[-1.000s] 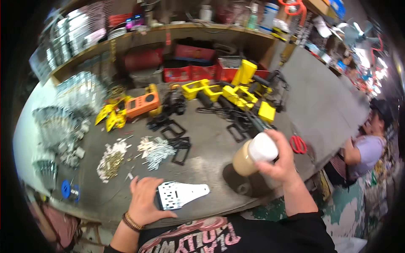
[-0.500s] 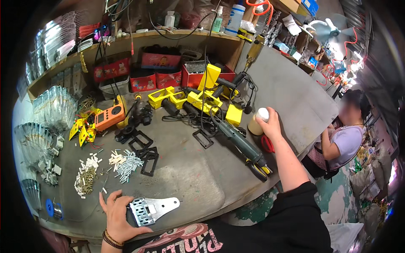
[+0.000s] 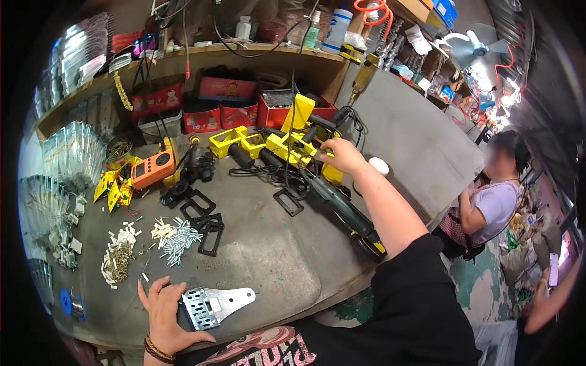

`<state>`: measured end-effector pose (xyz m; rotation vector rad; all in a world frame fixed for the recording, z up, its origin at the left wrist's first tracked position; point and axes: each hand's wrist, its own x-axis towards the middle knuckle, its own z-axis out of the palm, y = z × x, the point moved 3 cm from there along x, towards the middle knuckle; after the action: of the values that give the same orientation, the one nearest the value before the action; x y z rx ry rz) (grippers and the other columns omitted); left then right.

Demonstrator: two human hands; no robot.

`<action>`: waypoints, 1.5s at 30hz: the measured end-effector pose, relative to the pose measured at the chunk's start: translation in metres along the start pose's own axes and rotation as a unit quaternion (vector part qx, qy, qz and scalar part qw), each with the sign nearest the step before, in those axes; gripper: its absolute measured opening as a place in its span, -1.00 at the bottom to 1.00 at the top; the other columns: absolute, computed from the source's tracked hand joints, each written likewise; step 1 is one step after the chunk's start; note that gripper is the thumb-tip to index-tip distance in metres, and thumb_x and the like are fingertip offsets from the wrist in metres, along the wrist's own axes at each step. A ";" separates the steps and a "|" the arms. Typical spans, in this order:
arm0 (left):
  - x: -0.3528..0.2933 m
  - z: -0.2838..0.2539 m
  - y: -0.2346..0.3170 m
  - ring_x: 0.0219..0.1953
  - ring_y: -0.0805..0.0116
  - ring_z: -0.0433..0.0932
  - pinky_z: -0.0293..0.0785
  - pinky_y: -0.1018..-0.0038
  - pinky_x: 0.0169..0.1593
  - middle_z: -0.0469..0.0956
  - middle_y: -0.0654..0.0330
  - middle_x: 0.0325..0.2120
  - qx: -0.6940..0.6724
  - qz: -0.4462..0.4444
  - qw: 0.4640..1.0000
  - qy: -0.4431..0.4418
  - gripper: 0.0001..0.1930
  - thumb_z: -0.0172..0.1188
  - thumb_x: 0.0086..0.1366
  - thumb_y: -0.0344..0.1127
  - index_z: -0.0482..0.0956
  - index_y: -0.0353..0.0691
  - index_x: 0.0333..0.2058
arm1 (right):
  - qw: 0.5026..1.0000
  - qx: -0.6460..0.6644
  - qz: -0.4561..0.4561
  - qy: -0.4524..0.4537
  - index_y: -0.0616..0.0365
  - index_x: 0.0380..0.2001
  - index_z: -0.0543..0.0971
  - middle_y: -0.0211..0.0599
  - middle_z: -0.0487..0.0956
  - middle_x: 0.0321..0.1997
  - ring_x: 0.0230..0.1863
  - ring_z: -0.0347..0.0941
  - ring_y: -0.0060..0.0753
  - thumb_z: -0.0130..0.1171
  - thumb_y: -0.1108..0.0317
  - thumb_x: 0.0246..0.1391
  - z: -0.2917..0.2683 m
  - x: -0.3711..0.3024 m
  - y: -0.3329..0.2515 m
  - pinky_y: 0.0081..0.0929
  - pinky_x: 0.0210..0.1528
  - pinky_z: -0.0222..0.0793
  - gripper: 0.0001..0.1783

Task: Assemble wires and components inside a yellow plastic housing and solder connections.

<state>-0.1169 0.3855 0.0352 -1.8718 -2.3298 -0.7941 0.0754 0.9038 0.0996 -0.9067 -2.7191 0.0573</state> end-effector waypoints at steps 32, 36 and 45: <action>-0.009 -0.006 -0.016 0.22 -0.23 0.27 -0.10 -0.24 0.31 0.37 -0.11 0.14 -0.085 0.045 0.992 0.076 -0.16 0.12 0.07 0.51 0.53 -0.20 -0.03 | 0.976 -0.210 0.031 0.050 0.03 -0.39 0.69 -0.19 0.67 -0.34 -0.20 0.63 -0.12 0.23 0.42 -0.14 -0.078 0.030 -0.007 -0.21 -0.13 0.54 -0.83; -0.009 -0.006 -0.017 0.22 -0.22 0.28 -0.09 -0.21 0.32 0.37 -0.11 0.13 -0.105 0.026 0.991 0.085 -0.19 0.08 0.11 0.50 0.54 -0.20 -0.04 | 0.904 -0.423 -0.023 0.061 0.02 -0.30 0.66 -0.29 0.67 -0.22 -0.09 0.61 -0.19 0.13 0.41 0.04 -0.085 0.045 -0.013 -0.27 -0.12 0.58 -0.83; -0.010 -0.011 -0.017 0.19 -0.22 0.30 0.00 -0.15 0.29 0.39 -0.12 0.11 -0.121 0.020 0.988 0.099 -0.22 0.04 0.18 0.46 0.55 -0.25 -0.08 | 0.918 -0.301 0.119 0.231 0.02 -0.30 0.65 -0.12 0.67 -0.22 -0.08 0.61 -0.06 0.09 0.37 0.08 -0.197 0.052 -0.025 -0.16 -0.12 0.55 -0.83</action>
<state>-0.1334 0.3691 0.0352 -1.8190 -2.1524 -1.2443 0.0741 0.9054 0.3051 -1.2131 -2.1802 -0.8746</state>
